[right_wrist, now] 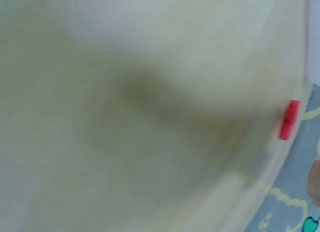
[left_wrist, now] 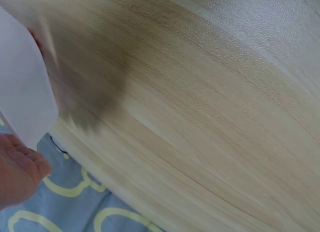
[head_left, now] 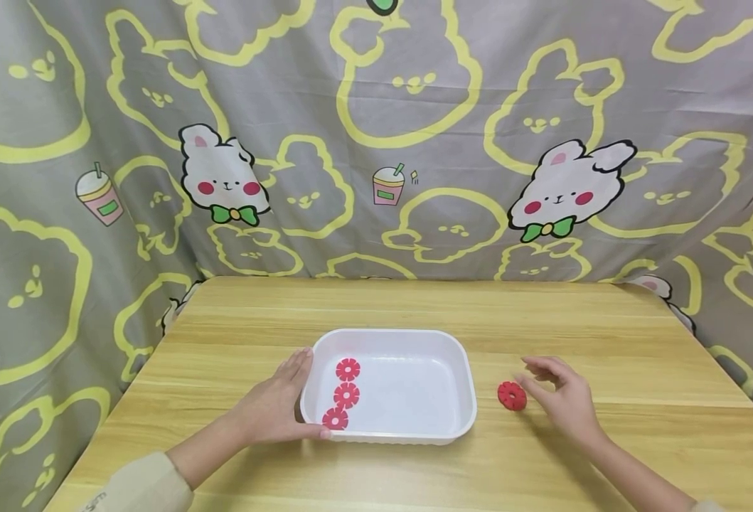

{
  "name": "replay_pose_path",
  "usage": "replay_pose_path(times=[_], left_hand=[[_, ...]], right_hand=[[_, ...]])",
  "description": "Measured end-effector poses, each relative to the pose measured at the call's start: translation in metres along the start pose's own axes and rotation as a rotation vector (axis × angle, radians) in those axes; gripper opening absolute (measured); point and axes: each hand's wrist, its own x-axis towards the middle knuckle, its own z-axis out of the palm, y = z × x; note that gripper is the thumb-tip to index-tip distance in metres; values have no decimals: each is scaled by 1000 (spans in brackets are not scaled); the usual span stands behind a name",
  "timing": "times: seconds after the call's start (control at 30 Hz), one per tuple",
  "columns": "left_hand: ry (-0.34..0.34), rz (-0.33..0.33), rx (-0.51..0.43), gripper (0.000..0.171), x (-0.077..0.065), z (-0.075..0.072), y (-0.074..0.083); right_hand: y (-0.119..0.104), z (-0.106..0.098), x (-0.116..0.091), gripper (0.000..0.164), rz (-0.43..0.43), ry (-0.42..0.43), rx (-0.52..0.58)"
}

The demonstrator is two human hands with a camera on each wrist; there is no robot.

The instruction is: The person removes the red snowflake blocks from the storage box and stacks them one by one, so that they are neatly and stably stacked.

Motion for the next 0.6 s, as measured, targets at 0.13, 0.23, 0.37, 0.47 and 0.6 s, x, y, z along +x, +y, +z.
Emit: replay_pose_path(times=[0.13,0.23,0.37,0.47,0.6], left_hand=[[3,0,4,119,1,0,0],[9,1,15,119,1,1,-1],[15,5,29,119,1,1,-1],[12,5,28,120,1,1,-1],[12,12,33,119,1,0,0]], right_hand=[[-14,8,10,24,-21,8,95],[-24,16,16,25,-36,11,129],[-32,29,20,24,-68,1,166],[-35,39,22,26,-88,-19,191],[-41,53,25,27,-99,-55,224]])
